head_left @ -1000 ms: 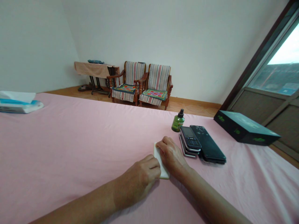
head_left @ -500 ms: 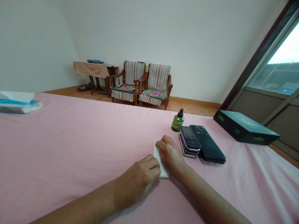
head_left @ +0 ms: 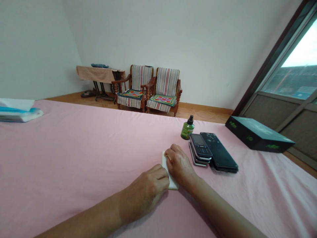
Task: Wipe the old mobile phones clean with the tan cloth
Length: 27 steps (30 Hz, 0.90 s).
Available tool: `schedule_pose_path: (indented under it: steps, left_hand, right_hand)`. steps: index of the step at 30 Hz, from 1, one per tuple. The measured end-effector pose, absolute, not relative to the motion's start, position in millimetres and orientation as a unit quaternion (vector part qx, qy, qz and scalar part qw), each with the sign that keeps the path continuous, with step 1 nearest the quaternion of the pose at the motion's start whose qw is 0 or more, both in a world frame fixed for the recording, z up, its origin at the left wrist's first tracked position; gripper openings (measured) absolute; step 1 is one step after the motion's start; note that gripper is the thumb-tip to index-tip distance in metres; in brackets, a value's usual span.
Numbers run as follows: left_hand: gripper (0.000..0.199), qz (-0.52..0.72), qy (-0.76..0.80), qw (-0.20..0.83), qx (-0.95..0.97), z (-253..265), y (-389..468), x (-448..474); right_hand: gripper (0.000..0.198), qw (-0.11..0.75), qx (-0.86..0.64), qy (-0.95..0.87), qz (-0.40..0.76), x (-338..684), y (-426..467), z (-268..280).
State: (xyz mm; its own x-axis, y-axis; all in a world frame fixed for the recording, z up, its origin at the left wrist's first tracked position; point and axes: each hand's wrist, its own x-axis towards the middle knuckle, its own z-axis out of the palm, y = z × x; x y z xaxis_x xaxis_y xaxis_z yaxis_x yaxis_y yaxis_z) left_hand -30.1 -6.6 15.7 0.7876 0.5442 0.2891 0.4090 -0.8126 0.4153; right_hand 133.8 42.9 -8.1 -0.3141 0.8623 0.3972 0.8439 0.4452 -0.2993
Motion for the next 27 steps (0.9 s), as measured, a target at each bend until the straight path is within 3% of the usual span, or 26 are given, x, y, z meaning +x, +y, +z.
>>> schedule_pose_path:
  steps: [18,27]
  left_hand:
    - [0.017,0.204,0.259,0.18,0.927,13.9,-6.2,-31.2]
    - [0.017,0.211,0.26,0.181,0.925,11.5,-5.9,-30.8]
  right_hand:
    - [0.028,0.316,-0.537,-0.782,0.036,138.5,47.5,-14.0]
    - [0.031,0.372,-0.459,-0.802,0.087,144.7,43.3,-17.0]
